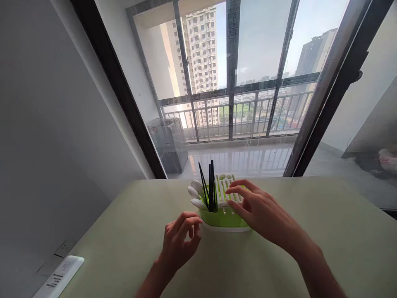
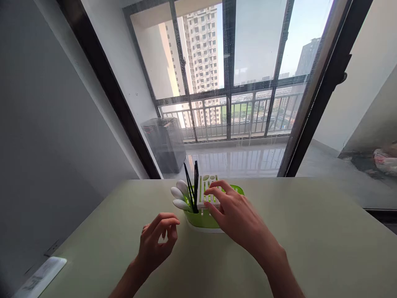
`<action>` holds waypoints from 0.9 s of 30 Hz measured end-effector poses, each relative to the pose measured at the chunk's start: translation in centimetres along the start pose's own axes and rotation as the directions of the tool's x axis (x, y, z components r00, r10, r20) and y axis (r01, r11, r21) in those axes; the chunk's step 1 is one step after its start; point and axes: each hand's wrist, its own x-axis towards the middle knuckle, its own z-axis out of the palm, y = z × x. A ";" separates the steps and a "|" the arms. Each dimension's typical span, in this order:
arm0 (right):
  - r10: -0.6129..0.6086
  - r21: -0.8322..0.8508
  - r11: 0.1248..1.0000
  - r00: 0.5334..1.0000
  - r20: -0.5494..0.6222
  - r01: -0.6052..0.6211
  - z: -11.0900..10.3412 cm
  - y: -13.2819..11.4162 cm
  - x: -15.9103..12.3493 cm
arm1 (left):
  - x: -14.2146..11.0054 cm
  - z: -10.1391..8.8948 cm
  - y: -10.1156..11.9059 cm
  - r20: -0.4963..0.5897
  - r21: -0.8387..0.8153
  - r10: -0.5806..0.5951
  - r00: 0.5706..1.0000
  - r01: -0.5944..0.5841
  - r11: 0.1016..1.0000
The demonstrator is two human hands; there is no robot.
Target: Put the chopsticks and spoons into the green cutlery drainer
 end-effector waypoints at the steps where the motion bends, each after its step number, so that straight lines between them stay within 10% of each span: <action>1: 0.010 -0.031 0.999 0.999 -0.036 -0.011 0.4 0.2 0.3 | -0.6 0.5 0.2 0.014 -0.009 -0.008 1.000 0.008 1.000; 6: 0.050 -0.167 0.983 0.992 -0.118 -0.070 2.1 1.0 1.2 | -4.9 3.4 0.3 0.217 -0.022 -0.171 0.961 0.180 0.983; 15: 0.075 -0.119 0.987 0.962 -0.262 -0.109 4.4 0.4 1.7 | -7.7 4.5 -0.2 0.475 -0.040 -0.472 0.743 0.554 0.832; 27: 0.342 -0.055 0.933 0.924 -0.172 -0.356 3.4 2.9 1.9 | -7.6 4.6 0.0 0.479 -0.063 -0.498 0.723 0.594 0.802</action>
